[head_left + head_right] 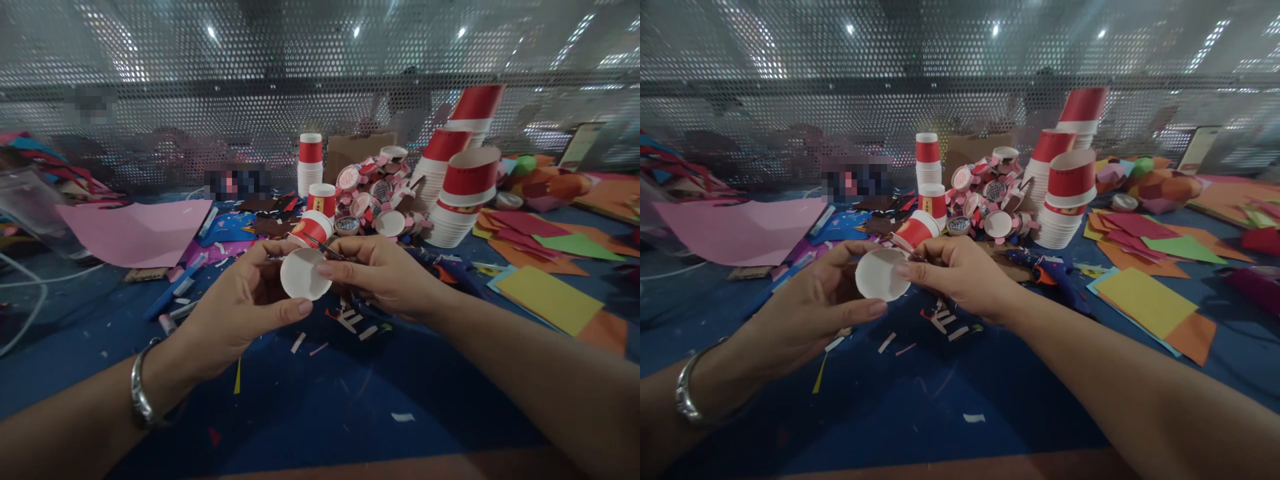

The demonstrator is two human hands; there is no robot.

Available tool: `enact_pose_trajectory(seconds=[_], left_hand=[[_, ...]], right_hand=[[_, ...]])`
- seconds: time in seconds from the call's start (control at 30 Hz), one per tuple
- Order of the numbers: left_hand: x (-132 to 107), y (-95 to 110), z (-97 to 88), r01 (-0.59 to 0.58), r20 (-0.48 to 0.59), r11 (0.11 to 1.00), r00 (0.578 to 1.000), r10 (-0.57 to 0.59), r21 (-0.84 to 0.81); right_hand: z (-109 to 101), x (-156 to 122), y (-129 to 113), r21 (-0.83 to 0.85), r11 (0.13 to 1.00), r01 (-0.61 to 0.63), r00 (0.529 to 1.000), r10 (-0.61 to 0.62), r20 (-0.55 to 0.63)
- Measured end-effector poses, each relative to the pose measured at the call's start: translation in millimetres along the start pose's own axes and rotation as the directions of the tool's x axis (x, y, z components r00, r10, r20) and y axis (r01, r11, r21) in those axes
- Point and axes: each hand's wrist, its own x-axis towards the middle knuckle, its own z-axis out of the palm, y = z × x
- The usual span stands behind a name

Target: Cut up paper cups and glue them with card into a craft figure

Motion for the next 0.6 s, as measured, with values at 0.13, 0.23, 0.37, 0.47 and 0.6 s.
enact_pose_trajectory(seconds=[0.13,0.23,0.37,0.47,0.6], left_hand=[[1.1,-0.8,-0.4,-0.029,-0.069,0.999,0.997,0.03,0.018],[2.8,-0.7,-1.5,-0.023,-0.099,0.998,0.995,0.029,0.06],[4.0,0.6,-2.4,-0.009,-0.04,0.994,0.999,0.014,0.113],[3.4,0.7,-2.9,-0.023,-0.008,0.989,1.0,0.024,0.148],[1.6,0.5,-2.0,-0.089,-0.021,0.988,0.996,0.092,0.127]], right_hand=[[0.4,-0.2,0.8,0.034,0.999,-0.029,1.0,0.029,-0.009],[1.0,-0.3,0.7,0.031,0.999,-0.014,1.0,0.015,-0.014],[2.3,-0.4,-0.9,0.08,0.997,0.01,0.999,-0.006,-0.044],[3.4,-0.2,-2.5,0.126,0.992,0.006,0.999,0.001,-0.053],[3.1,0.5,-2.2,0.15,0.989,0.01,0.999,-0.003,-0.047]])
